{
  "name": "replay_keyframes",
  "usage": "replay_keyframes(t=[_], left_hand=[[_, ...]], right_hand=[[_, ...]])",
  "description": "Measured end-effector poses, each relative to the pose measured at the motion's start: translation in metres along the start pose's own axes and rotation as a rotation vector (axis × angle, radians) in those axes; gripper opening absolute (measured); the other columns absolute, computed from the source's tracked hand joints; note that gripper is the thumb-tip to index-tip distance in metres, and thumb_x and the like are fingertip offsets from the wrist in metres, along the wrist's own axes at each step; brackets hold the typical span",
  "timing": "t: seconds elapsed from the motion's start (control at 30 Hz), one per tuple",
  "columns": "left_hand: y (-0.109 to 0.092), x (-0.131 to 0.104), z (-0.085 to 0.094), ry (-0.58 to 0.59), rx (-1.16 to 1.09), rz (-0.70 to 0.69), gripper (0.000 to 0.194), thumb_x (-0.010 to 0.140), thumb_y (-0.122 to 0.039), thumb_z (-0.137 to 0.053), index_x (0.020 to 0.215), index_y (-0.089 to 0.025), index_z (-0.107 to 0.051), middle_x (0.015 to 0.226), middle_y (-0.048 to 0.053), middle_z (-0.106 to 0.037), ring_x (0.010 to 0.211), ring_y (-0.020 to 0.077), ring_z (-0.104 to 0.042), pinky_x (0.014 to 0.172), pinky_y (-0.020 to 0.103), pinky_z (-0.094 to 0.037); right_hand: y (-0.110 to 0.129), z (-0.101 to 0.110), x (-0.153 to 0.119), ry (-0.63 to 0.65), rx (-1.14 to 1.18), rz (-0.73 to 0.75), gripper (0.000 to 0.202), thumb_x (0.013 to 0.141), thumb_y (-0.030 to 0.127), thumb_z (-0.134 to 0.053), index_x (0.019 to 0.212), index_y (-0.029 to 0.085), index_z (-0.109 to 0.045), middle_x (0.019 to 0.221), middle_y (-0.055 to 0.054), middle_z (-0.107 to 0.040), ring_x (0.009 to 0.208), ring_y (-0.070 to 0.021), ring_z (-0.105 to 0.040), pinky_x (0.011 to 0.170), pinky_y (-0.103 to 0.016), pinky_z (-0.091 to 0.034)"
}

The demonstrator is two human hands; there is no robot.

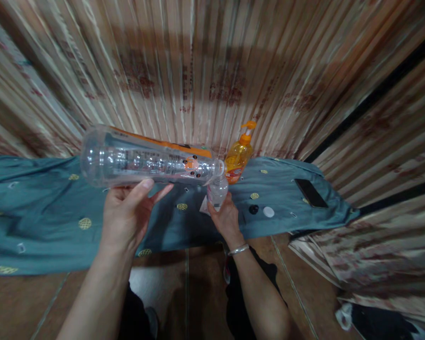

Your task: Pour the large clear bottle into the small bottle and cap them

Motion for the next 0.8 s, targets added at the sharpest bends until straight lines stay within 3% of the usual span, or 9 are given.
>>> replay_keyframes(t=[0.3, 0.8], left_hand=[[0.0010, 0.0022, 0.0038, -0.030, -0.029, 0.008, 0.030, 0.056, -0.020, -0.094, 0.076, -0.020, -0.071, 0.082, -0.002, -0.076, 0.089, 0.0168, -0.072, 0.081, 0.038, -0.066], [0.0026, 0.0016, 0.0064, -0.075, -0.050, 0.036, 0.033, 0.048, -0.017, -0.096, 0.071, -0.018, -0.072, 0.078, -0.003, -0.077, 0.079, 0.0148, -0.071, 0.076, 0.044, -0.068]], right_hand=[[0.0015, 0.0020, 0.0001, 0.019, 0.005, -0.027, 0.051, 0.089, 0.040, -0.061, 0.125, 0.006, -0.049, 0.103, -0.020, -0.073, 0.093, -0.0290, -0.073, 0.080, -0.035, -0.055], [0.0027, 0.0028, 0.0006, 0.019, 0.012, -0.016, 0.048, 0.089, 0.039, -0.060, 0.123, 0.007, -0.049, 0.102, -0.020, -0.074, 0.090, -0.0283, -0.074, 0.077, -0.035, -0.055]])
Point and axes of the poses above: each hand's wrist, its own x-axis towards the middle knuckle, its own z-axis out of the back of the hand, y = z × x, the point moved 9 cm from there along x, towards the middle knuckle
